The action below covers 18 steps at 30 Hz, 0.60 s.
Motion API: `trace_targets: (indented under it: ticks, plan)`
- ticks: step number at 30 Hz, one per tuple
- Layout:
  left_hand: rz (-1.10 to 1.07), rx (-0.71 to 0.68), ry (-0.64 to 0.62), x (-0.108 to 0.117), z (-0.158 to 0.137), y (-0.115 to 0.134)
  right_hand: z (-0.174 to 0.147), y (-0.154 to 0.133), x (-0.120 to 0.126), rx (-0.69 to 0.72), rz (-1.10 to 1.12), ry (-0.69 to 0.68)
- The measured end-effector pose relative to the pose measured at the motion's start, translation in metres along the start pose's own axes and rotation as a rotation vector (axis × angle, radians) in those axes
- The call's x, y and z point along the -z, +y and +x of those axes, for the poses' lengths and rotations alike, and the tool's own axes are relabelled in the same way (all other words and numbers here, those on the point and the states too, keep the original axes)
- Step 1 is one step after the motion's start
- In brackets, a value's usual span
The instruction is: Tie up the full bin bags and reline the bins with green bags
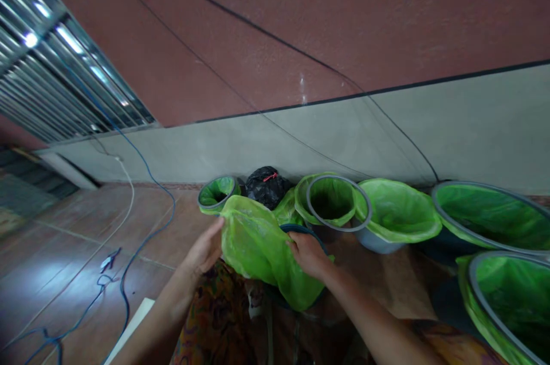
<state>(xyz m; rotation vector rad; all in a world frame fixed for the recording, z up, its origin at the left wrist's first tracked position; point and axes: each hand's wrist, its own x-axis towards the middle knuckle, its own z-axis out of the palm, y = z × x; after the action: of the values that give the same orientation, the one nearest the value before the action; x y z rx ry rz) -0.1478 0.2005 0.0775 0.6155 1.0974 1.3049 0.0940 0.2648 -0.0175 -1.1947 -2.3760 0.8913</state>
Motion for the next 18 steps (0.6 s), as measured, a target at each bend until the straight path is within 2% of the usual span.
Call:
trace_targets:
  ticks: [2,4,6,8,11,13,16,18]
  plan:
    - [0.139,0.008,0.052,0.000,0.003,-0.025,0.000,0.002,0.001,0.007,0.017,0.016]
    - [0.220,-0.022,0.198,0.004,0.008,-0.042,0.000,0.005,0.007,0.005,0.022,0.031]
    - [0.214,-0.076,0.332,0.013,0.012,-0.044,0.000,0.011,0.019,-0.001,0.030,0.065]
    - [0.183,-0.120,0.381,0.023,0.013,-0.032,-0.001,0.021,0.038,-0.025,0.047,0.102]
    - [0.220,-0.122,0.337,0.036,0.005,-0.002,-0.004,0.042,0.069,-0.115,0.077,0.137]
    - [0.250,-0.093,0.301,0.038,-0.002,0.012,-0.006,0.057,0.083,-0.228,0.040,0.214]
    - [0.259,-0.076,0.261,0.032,-0.009,0.016,-0.008,0.070,0.092,-0.426,-0.150,0.376]
    - [0.242,-0.082,0.230,0.023,-0.010,0.012,-0.009,0.069,0.090,-0.495,-0.270,0.465]
